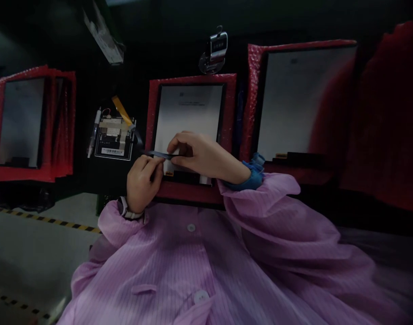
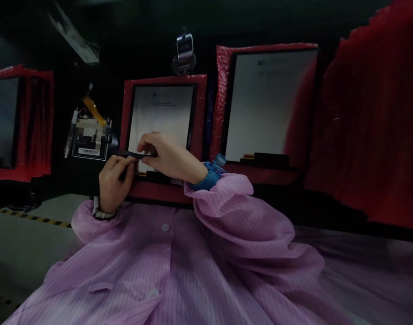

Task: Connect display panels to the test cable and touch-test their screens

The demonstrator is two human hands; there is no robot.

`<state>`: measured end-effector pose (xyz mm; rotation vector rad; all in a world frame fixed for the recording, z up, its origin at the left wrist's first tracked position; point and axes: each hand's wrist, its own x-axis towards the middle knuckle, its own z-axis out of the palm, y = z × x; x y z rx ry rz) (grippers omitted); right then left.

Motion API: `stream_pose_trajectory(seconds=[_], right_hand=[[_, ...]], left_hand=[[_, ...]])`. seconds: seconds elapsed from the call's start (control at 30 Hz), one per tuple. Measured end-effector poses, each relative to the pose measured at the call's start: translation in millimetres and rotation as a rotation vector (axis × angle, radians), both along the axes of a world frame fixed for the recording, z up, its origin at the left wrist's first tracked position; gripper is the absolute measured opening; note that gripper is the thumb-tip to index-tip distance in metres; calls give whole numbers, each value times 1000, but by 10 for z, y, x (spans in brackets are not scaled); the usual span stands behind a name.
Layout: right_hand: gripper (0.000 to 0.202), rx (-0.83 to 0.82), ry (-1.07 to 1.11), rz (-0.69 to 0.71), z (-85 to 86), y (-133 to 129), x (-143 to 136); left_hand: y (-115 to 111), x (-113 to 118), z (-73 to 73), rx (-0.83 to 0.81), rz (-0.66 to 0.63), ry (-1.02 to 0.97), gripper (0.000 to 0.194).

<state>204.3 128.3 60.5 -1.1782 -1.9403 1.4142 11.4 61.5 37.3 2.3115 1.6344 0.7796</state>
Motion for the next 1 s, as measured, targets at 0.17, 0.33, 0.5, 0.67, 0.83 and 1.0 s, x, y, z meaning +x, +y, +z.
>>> stream_pose_trajectory(seconds=[0.17,0.33,0.5,0.67,0.83,1.0], right_hand=[[25,-30,-54,14,27,-39,-4],[36,-74,-61,-21,38,-43,6],[35,-65,-73,-9,35,-61,-6],[15,-69,-87,-10,83,-86,-27],[2,-147,46,-57,116,-83,-26],[8,-190,175,-111,135,-71,-26]], left_hand=[[6,-2,-16,61,-19,21,19],[-62,-1,26,80,-35,69,18],[-204,8,51,83,-26,117,17],[-263,11,-30,201,-59,102,19],[-265,2,-69,223,-90,91,22],[-272,-17,-83,201,-116,75,24]])
